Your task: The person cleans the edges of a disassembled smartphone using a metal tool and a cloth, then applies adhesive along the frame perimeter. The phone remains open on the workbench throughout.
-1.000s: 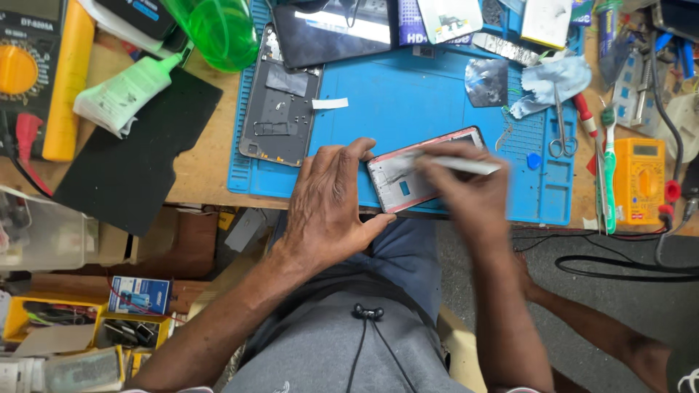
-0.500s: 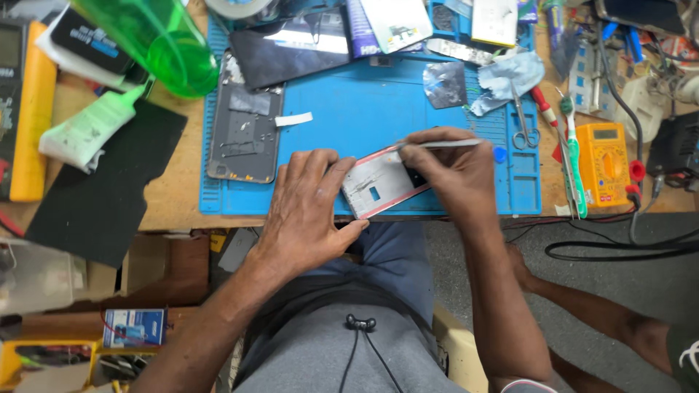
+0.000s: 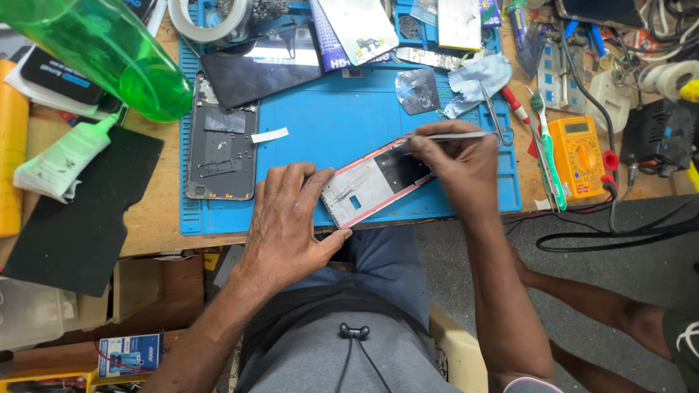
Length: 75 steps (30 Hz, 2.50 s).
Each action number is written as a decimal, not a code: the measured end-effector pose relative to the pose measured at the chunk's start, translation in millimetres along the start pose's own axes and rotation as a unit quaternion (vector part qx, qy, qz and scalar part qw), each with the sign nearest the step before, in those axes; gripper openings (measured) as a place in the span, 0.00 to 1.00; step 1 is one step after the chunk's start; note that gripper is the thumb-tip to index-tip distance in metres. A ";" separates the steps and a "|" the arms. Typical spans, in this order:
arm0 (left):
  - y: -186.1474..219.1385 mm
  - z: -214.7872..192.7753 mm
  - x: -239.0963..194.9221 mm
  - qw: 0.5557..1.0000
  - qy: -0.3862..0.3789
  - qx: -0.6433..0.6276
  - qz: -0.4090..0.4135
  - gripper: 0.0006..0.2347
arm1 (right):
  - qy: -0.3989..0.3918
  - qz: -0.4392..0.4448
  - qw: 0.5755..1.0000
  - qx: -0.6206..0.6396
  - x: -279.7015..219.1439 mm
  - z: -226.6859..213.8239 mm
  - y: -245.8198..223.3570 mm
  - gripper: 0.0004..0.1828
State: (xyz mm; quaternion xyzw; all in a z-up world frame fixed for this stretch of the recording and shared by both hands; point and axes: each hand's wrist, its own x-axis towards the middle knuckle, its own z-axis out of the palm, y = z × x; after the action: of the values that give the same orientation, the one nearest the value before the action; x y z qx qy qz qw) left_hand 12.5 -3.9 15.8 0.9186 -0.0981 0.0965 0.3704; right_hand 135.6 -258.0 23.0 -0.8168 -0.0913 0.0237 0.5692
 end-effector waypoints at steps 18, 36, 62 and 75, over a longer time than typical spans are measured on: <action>-1.5 0.2 2.1 1.000 -0.011 0.009 -0.010 0.35 | 0.060 -0.036 0.997 0.032 -4.2 -2.9 7.3 0.08; 1.7 -0.4 3.4 1.000 0.007 0.008 -0.010 0.33 | 0.134 -0.005 0.991 -0.004 -21.3 -3.0 0.5 0.08; -0.4 1.5 3.2 1.000 0.008 0.021 -0.008 0.33 | 0.125 -0.015 0.990 0.062 -30.4 1.8 14.8 0.09; 2.3 -3.2 6.2 1.000 -0.008 -0.001 -0.018 0.33 | 0.148 -0.045 0.986 -0.068 -50.6 8.3 7.2 0.09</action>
State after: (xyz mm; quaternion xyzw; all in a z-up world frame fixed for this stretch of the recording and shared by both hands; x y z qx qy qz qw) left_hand 17.5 -3.9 21.1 0.9204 -0.0845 0.0824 0.3727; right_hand 85.5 -261.6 10.0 -0.8432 -0.0442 -0.1294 0.5199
